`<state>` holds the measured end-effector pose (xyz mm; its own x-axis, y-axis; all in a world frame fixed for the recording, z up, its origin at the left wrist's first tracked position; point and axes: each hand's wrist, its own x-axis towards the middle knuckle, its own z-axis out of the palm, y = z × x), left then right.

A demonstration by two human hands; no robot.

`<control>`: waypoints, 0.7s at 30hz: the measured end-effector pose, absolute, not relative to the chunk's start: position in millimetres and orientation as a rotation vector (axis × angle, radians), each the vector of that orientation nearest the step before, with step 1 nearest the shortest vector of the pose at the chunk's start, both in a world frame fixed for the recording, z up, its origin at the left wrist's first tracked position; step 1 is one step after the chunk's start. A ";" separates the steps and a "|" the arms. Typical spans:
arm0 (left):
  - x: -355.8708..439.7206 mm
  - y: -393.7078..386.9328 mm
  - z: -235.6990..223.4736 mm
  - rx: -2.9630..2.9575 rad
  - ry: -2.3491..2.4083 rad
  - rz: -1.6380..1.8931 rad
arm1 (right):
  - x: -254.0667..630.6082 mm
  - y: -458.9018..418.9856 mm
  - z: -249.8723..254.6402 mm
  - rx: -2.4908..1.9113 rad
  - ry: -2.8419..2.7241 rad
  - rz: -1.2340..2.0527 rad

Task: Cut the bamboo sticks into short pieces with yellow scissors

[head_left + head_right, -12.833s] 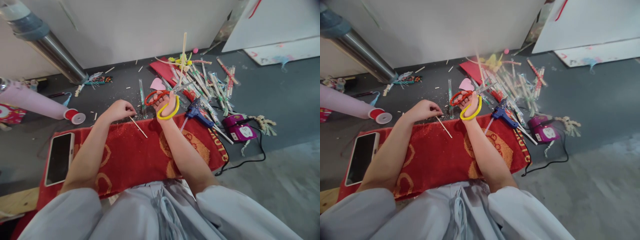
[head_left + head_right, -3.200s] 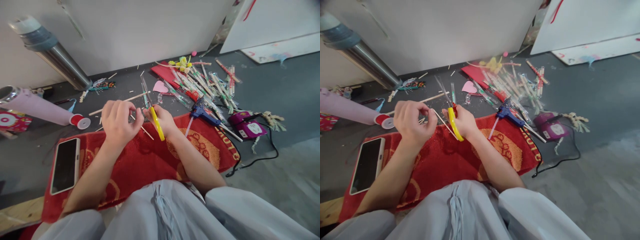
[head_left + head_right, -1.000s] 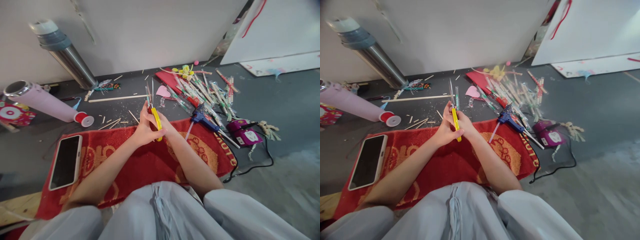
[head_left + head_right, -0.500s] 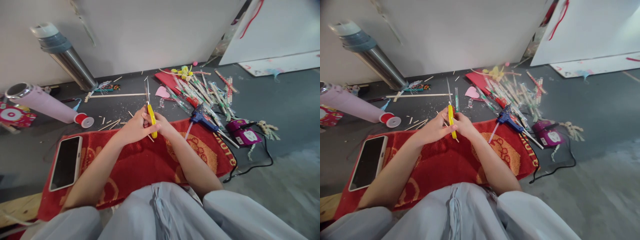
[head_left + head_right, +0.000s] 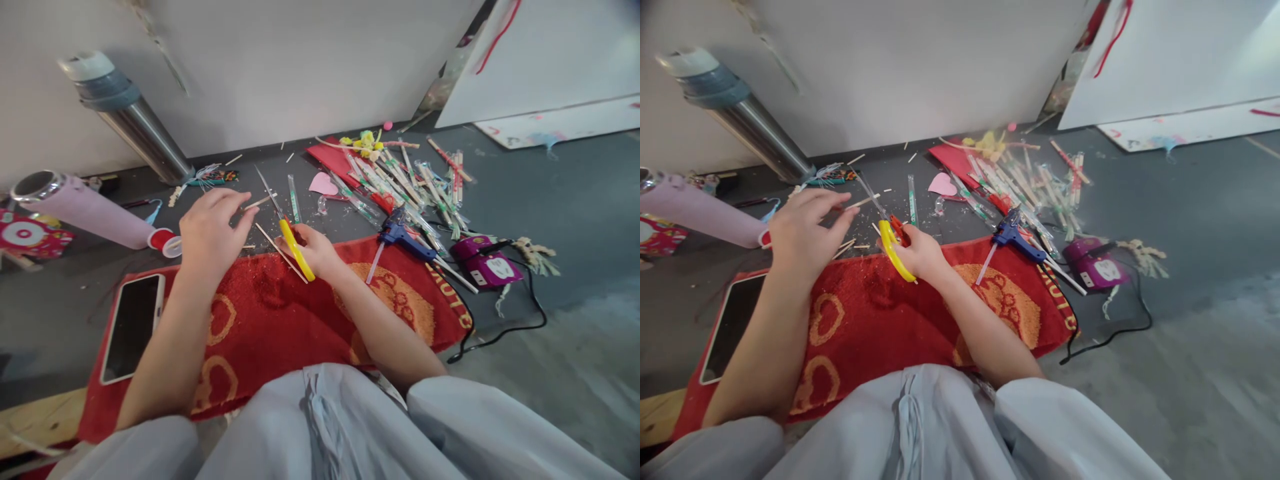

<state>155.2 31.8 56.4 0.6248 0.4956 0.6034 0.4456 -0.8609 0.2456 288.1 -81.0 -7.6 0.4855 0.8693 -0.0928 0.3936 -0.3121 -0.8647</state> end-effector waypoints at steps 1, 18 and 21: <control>155.7 32.2 55.0 2.757 0.821 1.028 | 288.3 -83.0 -4.0 -1.928 -1.059 0.711; 156.5 42.2 41.3 2.705 0.523 1.255 | 294.8 -89.7 -5.2 -1.821 -1.304 0.412; 156.9 41.8 41.1 2.686 0.506 1.279 | 294.8 -90.1 -6.5 -1.798 -1.313 0.376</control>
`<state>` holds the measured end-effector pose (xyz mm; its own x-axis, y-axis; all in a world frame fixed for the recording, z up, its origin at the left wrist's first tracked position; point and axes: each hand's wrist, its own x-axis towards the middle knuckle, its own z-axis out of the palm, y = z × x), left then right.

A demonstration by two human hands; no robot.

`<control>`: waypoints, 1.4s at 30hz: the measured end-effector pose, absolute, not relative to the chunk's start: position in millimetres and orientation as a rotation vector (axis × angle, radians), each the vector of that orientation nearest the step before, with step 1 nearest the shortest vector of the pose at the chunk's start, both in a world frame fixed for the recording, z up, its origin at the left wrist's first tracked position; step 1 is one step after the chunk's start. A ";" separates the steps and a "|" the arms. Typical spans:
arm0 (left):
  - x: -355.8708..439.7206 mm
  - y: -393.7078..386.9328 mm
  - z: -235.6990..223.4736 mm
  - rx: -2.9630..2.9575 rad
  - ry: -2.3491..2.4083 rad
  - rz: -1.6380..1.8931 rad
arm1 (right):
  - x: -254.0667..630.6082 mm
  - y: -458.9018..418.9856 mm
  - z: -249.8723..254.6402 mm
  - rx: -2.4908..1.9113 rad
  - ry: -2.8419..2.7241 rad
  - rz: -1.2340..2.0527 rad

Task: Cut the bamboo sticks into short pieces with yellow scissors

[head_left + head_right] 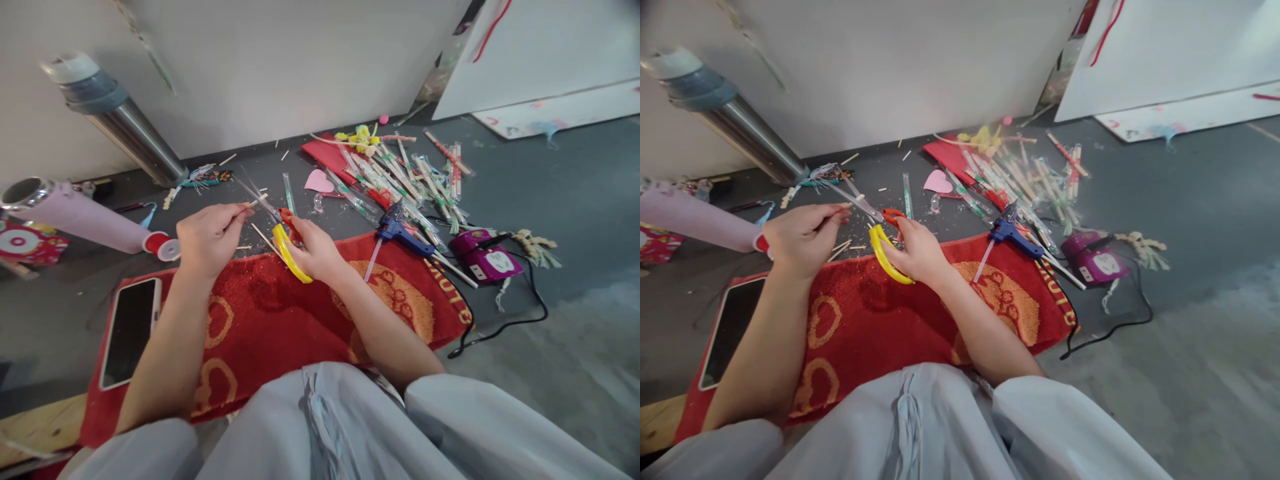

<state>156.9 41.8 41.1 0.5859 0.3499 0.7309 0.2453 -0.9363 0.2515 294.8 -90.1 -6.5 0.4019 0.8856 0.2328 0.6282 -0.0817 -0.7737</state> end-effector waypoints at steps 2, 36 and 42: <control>157.4 40.6 41.8 2.655 0.511 1.287 | 294.6 -90.7 -6.0 -1.784 -1.327 0.354; 158.0 32.4 39.2 2.741 0.622 1.138 | 281.8 -94.2 13.9 -1.971 -1.126 0.619; 172.1 -0.9 28.6 2.469 0.538 1.363 | 291.2 -87.8 0.8 -1.896 -0.999 0.741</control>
<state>172.1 -0.9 28.6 0.4885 0.4437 0.7513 0.1897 -0.8945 0.4049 291.2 -87.8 0.8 0.5063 0.8552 -0.1110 0.3539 -0.3234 -0.8776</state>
